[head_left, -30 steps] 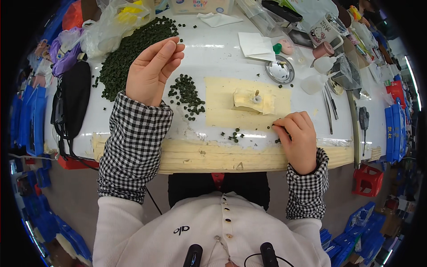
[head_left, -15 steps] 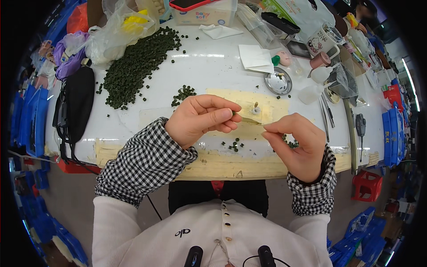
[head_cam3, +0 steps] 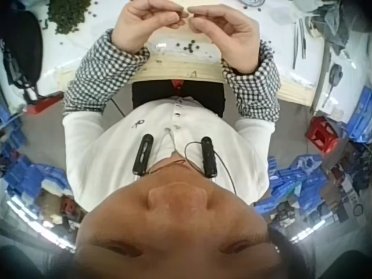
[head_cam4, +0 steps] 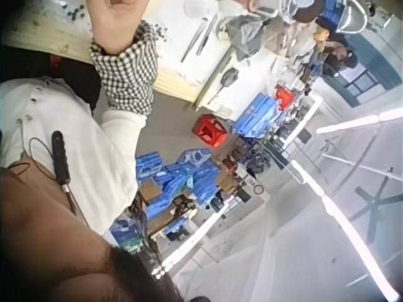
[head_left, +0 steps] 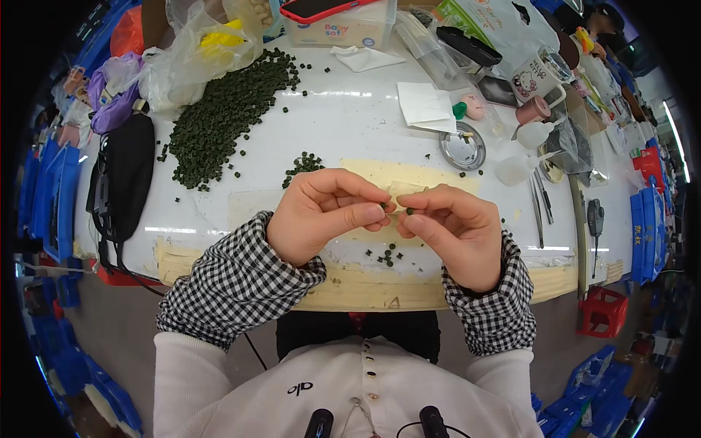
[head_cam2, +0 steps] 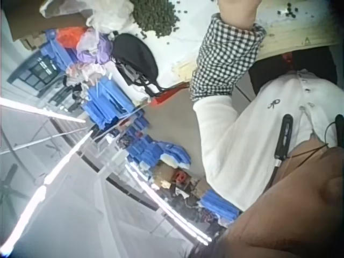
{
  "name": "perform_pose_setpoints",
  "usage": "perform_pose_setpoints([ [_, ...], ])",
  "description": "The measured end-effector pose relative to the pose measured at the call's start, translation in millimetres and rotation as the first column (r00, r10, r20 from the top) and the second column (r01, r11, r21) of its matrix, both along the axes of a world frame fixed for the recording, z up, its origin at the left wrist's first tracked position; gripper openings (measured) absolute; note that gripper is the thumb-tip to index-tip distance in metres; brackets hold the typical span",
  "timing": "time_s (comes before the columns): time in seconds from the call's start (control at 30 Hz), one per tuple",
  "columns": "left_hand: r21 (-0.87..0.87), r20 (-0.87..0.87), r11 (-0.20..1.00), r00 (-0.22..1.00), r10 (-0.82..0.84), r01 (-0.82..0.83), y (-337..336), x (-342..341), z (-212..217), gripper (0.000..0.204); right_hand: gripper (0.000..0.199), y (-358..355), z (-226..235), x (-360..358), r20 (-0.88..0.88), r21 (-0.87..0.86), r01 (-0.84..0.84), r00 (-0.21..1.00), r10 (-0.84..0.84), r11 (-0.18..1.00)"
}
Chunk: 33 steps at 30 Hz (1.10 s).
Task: Sorting small green and black components and placing them onto an assembly block.
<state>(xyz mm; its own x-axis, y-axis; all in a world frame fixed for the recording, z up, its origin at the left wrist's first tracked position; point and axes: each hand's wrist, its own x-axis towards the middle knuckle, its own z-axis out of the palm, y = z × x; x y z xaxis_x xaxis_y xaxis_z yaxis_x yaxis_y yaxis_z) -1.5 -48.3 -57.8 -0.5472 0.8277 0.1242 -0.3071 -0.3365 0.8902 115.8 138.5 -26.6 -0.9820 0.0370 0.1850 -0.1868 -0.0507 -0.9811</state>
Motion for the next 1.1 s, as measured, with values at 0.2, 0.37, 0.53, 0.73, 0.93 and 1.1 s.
perform_pose_setpoints([
  [0.2, 0.034, -0.061, 0.999, 0.998, 0.024, -0.022, -0.9, 4.3, 3.2, 0.02, 0.024, -4.2, -4.4, -1.2, -0.051, 0.093, 0.081, 0.996, -0.077, 0.992],
  [0.37, 0.041, -0.209, 0.998, 0.976, 0.055, -0.047, -2.0, 3.8, 2.1, 0.017, 0.026, -5.2, -6.8, -4.8, -0.24, 0.367, 0.191, 0.965, -0.105, 0.91],
  [0.53, 0.002, -0.217, 0.996, 0.972, 0.089, -0.09, -2.3, 7.9, 7.9, 0.016, 0.027, -8.8, -6.2, -4.4, -0.272, 0.407, 0.23, 0.955, -0.123, 0.884],
  [0.73, 0.043, -0.168, 0.995, 0.981, 0.099, -0.093, -2.1, 9.3, 6.1, 0.015, 0.027, -10.2, -8.5, -3.3, -0.286, 0.397, 0.234, 0.95, -0.123, 0.887],
  [0.93, 0.035, -0.234, 0.996, 0.968, 0.089, -0.083, -3.5, 7.2, 4.6, 0.014, 0.027, -10.0, -8.0, -2.4, -0.232, 0.381, 0.204, 0.965, -0.12, 0.902],
  [1.1, 0.043, -0.27, 0.995, 0.958, 0.1, -0.092, -3.6, 7.7, 4.1, 0.015, 0.028, -9.1, -10.1, -2.4, -0.226, 0.372, 0.173, 0.97, -0.092, 0.912],
])
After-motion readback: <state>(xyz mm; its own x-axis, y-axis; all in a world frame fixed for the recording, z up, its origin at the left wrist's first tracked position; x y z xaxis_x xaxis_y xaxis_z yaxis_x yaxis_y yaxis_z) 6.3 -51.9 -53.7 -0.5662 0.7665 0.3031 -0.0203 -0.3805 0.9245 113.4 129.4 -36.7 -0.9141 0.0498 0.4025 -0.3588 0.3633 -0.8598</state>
